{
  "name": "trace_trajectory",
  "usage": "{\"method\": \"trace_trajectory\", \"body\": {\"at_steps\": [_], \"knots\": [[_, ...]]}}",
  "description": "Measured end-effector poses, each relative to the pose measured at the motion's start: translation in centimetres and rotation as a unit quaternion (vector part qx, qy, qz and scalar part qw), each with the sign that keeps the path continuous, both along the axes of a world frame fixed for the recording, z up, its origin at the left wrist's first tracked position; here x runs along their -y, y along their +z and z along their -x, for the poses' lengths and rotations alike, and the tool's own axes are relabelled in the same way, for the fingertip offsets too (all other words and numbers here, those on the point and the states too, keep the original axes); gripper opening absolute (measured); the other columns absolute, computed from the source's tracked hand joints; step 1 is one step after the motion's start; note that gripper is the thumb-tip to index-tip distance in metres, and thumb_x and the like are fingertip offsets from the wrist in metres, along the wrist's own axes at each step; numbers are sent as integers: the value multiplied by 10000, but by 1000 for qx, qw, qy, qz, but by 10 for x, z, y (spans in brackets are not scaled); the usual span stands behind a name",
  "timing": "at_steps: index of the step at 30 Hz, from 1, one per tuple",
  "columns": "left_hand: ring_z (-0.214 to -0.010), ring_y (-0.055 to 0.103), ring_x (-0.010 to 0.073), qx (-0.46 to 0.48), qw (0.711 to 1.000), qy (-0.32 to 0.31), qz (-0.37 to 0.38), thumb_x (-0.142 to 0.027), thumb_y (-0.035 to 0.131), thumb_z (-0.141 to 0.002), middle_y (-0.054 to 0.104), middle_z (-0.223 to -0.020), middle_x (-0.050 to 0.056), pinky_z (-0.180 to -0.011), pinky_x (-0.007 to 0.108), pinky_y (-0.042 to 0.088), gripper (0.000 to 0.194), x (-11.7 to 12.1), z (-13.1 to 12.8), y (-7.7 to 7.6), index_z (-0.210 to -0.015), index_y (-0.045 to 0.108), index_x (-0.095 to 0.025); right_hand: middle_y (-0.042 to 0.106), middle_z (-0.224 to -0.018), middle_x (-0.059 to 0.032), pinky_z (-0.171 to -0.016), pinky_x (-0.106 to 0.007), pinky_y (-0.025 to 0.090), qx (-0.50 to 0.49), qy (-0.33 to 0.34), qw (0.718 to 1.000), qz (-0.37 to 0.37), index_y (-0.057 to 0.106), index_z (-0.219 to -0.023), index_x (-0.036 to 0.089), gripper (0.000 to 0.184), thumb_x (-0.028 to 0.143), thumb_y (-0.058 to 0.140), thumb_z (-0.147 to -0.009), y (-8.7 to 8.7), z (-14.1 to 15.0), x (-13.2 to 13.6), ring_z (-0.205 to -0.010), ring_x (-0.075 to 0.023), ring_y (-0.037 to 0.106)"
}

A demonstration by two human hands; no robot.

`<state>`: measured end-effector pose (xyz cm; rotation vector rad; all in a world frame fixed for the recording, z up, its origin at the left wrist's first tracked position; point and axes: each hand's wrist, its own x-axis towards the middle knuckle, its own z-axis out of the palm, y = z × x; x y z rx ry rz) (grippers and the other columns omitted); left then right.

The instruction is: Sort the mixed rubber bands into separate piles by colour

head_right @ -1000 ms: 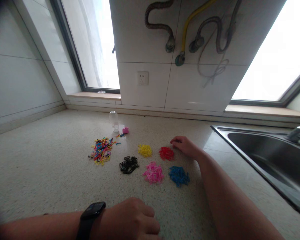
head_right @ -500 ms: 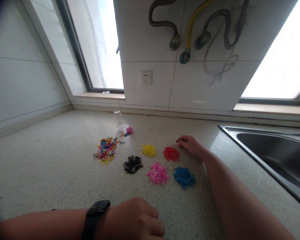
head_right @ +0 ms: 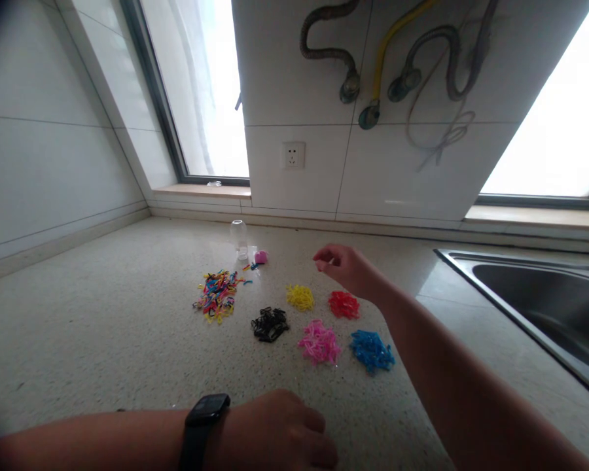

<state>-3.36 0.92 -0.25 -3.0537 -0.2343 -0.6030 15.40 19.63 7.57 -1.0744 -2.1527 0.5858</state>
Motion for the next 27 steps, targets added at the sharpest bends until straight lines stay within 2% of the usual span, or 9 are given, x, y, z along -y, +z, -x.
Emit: {"method": "trace_trajectory", "body": {"at_steps": [2, 4, 8, 12, 18, 23, 27], "knots": [[-664, 467, 144, -1, 1000, 0, 0, -286, 595, -942, 590, -789, -35, -422, 281, 327, 120, -1, 0, -2, -873, 563, -193, 718, -801, -54, -594, -256, 422, 80, 44, 995, -34, 727, -950, 168, 238, 347, 605, -851, 9, 32, 3, -643, -137, 579], [-671, 466, 137, -1, 1000, 2, 6, -293, 576, -955, 593, -785, -41, -433, 277, 333, 187, -2, -1, -5, -803, 534, -192, 743, -846, -57, -644, -251, 431, 139, 75, 986, -52, 741, -934, 168, 204, 298, 605, -855, 10, 64, 2, -695, -144, 622], [-688, 468, 117, 3, 1000, 6, 9, -294, 572, -962, 605, -812, -58, -445, 261, 329, 250, -3, -1, -10, -756, 488, -180, 767, -941, -55, -709, -256, 436, 265, 77, 957, -92, 760, -970, 213, 217, 300, 594, -860, 1, 116, -7, -825, -184, 681], [-687, 471, 102, 8, 1000, 11, 6, -303, 612, -941, 601, -806, -58, -444, 248, 304, 266, -4, -1, -17, -752, 477, -172, 760, -1032, -55, -695, -253, 444, 347, 88, 929, -91, 766, -987, 240, 232, 304, 588, -852, -9, 149, -14, -898, -203, 692], [-714, 503, 99, -16, 1000, 12, -1, -294, 619, -936, 589, -791, -43, -446, 241, 294, 249, -5, -3, -23, -759, 489, -178, 749, -1039, -99, -732, -282, 477, 399, 82, 911, -68, 761, -1027, 221, 268, 344, 591, -860, -20, 167, -18, -932, -244, 696], [-706, 508, 98, -8, 1000, 13, -6, -299, 577, -960, 580, -785, -28, -452, 245, 307, 248, -6, -4, -29, -758, 496, -180, 746, -1038, -105, -755, -298, 481, 389, 77, 914, -87, 762, -1017, 220, 271, 338, 569, -869, -27, 167, -19, -949, -254, 692], [-688, 496, 103, -9, 1000, 12, -4, -298, 572, -963, 593, -807, -35, -445, 246, 306, 248, -6, -3, -28, -759, 496, -180, 754, -1022, -78, -738, -287, 460, 346, 69, 929, -109, 767, -989, 236, 245, 324, 575, -864, -21, 154, -21, -918, -237, 688]]}}
